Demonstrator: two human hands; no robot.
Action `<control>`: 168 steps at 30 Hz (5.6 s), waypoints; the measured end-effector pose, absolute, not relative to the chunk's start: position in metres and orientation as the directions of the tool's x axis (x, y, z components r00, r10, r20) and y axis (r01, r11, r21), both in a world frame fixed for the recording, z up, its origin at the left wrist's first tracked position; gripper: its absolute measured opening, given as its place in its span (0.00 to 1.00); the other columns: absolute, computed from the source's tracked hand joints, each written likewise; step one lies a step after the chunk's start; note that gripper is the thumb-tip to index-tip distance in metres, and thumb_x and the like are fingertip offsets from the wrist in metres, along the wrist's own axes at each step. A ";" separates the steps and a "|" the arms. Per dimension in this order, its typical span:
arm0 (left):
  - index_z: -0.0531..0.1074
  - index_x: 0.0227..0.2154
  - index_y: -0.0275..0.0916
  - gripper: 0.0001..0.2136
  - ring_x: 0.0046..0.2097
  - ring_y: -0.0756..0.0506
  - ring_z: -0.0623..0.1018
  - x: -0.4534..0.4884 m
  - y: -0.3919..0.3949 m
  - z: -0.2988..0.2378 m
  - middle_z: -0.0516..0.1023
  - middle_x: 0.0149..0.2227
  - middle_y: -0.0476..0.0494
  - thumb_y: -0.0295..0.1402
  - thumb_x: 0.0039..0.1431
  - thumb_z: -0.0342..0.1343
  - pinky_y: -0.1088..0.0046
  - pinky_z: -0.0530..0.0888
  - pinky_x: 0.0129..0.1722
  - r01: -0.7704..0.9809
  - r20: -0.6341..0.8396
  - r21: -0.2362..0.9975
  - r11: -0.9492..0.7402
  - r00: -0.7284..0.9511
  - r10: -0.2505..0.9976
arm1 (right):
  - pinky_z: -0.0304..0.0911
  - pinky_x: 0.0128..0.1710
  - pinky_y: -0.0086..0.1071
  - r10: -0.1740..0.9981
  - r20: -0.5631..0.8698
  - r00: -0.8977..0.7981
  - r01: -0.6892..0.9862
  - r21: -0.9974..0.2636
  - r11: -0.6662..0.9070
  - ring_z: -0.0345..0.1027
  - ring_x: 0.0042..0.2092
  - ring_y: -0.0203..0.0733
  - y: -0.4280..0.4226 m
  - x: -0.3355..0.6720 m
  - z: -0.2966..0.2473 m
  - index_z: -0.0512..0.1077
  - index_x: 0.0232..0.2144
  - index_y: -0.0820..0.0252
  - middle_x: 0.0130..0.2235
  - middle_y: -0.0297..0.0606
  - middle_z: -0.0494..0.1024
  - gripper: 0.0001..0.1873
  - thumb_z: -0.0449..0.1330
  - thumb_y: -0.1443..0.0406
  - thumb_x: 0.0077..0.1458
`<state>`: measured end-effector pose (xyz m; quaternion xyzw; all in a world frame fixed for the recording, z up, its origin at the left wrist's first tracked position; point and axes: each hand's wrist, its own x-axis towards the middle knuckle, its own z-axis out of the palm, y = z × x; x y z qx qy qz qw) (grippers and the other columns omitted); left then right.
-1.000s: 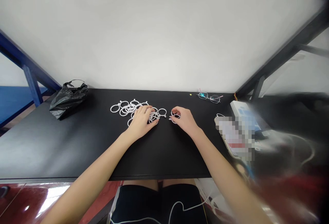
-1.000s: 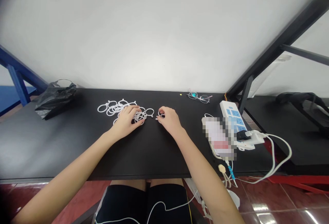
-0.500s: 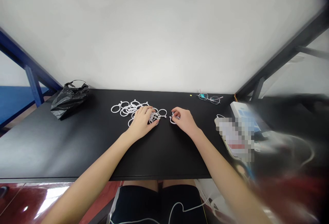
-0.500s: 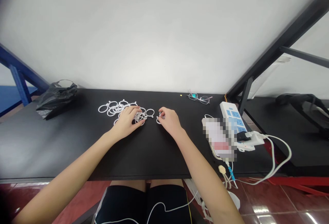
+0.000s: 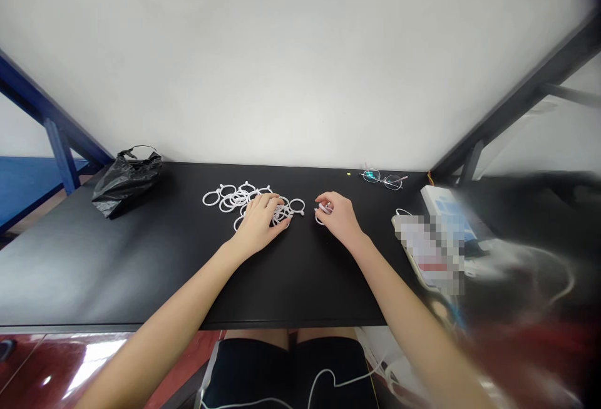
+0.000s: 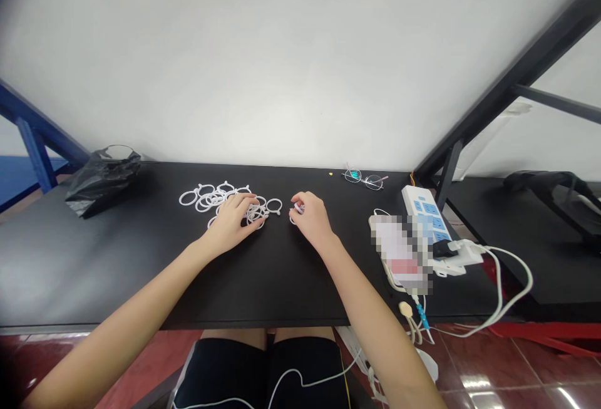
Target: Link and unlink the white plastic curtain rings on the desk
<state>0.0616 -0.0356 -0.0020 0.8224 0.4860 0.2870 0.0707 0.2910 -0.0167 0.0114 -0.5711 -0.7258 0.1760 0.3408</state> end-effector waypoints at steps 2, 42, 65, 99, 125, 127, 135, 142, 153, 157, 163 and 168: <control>0.67 0.47 0.41 0.13 0.56 0.36 0.69 0.062 -0.036 -0.001 0.70 0.53 0.37 0.39 0.62 0.55 0.53 0.65 0.55 0.759 0.401 0.396 -0.517 0.363 0.841 | 0.62 0.34 0.31 0.941 0.322 -0.105 0.704 -0.644 0.299 0.64 0.29 0.36 -0.017 0.291 0.012 0.75 0.32 0.58 0.31 0.34 0.73 0.10 0.58 0.72 0.45; 0.67 0.46 0.42 0.10 0.56 0.37 0.69 0.061 -0.035 -0.004 0.72 0.52 0.38 0.37 0.63 0.53 0.53 0.66 0.55 0.730 0.425 0.381 -0.567 0.406 0.809 | 0.64 0.32 0.32 0.862 0.507 0.010 0.647 -0.661 0.381 0.67 0.29 0.38 -0.021 0.290 0.022 0.73 0.29 0.58 0.32 0.37 0.76 0.06 0.56 0.68 0.53; 0.67 0.45 0.41 0.10 0.54 0.38 0.69 0.062 -0.036 -0.001 0.72 0.52 0.39 0.36 0.63 0.54 0.55 0.65 0.54 0.730 0.414 0.379 -0.569 0.416 0.810 | 0.64 0.31 0.30 0.900 0.436 -0.004 0.616 -0.708 0.345 0.70 0.27 0.38 -0.020 0.291 0.020 0.74 0.28 0.58 0.26 0.34 0.77 0.06 0.58 0.64 0.54; 0.66 0.45 0.41 0.09 0.55 0.37 0.70 0.062 -0.036 -0.001 0.72 0.52 0.39 0.35 0.63 0.54 0.54 0.66 0.54 0.726 0.400 0.389 -0.567 0.421 0.814 | 0.66 0.28 0.29 0.929 0.367 0.042 0.526 -0.799 0.292 0.75 0.27 0.40 -0.025 0.288 0.025 0.75 0.31 0.59 0.24 0.35 0.77 0.14 0.53 0.57 0.60; 0.70 0.50 0.42 0.11 0.48 0.44 0.74 0.070 -0.046 0.013 0.77 0.46 0.42 0.34 0.67 0.50 0.61 0.67 0.52 0.482 0.547 0.367 -0.795 0.580 0.604 | 0.58 0.14 0.20 0.882 -0.182 -0.434 -0.073 -0.969 -0.236 0.61 0.19 0.27 -0.029 0.271 0.032 0.69 0.37 0.60 0.26 0.30 0.75 0.16 0.66 0.57 0.51; 0.71 0.47 0.41 0.09 0.47 0.44 0.74 0.071 -0.046 0.012 0.78 0.44 0.42 0.34 0.67 0.50 0.62 0.68 0.52 0.471 0.543 0.364 -0.804 0.594 0.594 | 0.57 0.14 0.21 0.885 -0.180 -0.429 -0.053 -0.973 -0.224 0.61 0.18 0.26 -0.029 0.271 0.031 0.69 0.36 0.61 0.25 0.30 0.75 0.16 0.66 0.57 0.51; 0.72 0.40 0.40 0.09 0.43 0.44 0.74 0.068 -0.045 0.014 0.76 0.39 0.42 0.36 0.69 0.48 0.63 0.68 0.48 0.526 0.499 0.379 -0.762 0.577 0.646 | 0.65 0.20 0.23 0.878 -0.148 -0.454 -0.016 -0.985 -0.174 0.67 0.23 0.31 -0.033 0.266 0.031 0.69 0.42 0.58 0.22 0.26 0.71 0.19 0.65 0.55 0.52; 0.71 0.39 0.40 0.10 0.39 0.44 0.72 0.067 -0.044 0.017 0.73 0.34 0.44 0.37 0.69 0.47 0.64 0.68 0.43 0.559 0.485 0.377 -0.738 0.560 0.672 | 0.70 0.26 0.27 0.841 -0.105 -0.531 -0.046 -0.987 -0.153 0.74 0.32 0.36 -0.032 0.266 0.028 0.68 0.50 0.57 0.33 0.33 0.78 0.30 0.71 0.62 0.44; 0.69 0.34 0.40 0.09 0.40 0.44 0.71 0.067 -0.041 0.008 0.70 0.36 0.42 0.37 0.67 0.48 0.65 0.71 0.40 0.585 0.566 0.427 -0.690 0.422 0.708 | 0.71 0.26 0.30 0.920 0.031 -0.390 -0.080 -0.997 0.000 0.73 0.29 0.36 -0.033 0.263 0.023 0.76 0.38 0.59 0.32 0.35 0.79 0.18 0.70 0.56 0.46; 0.68 0.34 0.40 0.08 0.50 0.41 0.72 0.068 -0.044 0.011 0.71 0.48 0.37 0.37 0.67 0.49 0.60 0.72 0.48 0.532 0.540 0.512 -0.674 0.411 0.735 | 0.72 0.27 0.31 0.926 0.043 -0.374 -0.088 -0.996 0.010 0.72 0.28 0.35 -0.035 0.261 0.023 0.76 0.35 0.59 0.29 0.34 0.78 0.17 0.69 0.54 0.47; 0.65 0.38 0.41 0.06 0.44 0.45 0.76 0.070 -0.046 0.014 0.75 0.42 0.43 0.38 0.66 0.51 0.64 0.73 0.45 0.411 0.424 0.708 -0.574 0.402 0.812 | 0.72 0.30 0.32 0.926 0.050 -0.373 -0.103 -0.995 0.012 0.72 0.27 0.34 -0.034 0.260 0.024 0.77 0.36 0.59 0.29 0.33 0.78 0.17 0.68 0.53 0.49; 0.67 0.44 0.41 0.11 0.42 0.45 0.74 0.070 -0.044 0.014 0.74 0.42 0.43 0.40 0.64 0.54 0.64 0.73 0.43 0.464 0.427 0.668 -0.582 0.403 0.810 | 0.73 0.32 0.34 0.932 0.076 -0.355 -0.086 -0.995 0.048 0.72 0.27 0.35 -0.034 0.261 0.020 0.76 0.34 0.59 0.30 0.34 0.79 0.16 0.69 0.54 0.47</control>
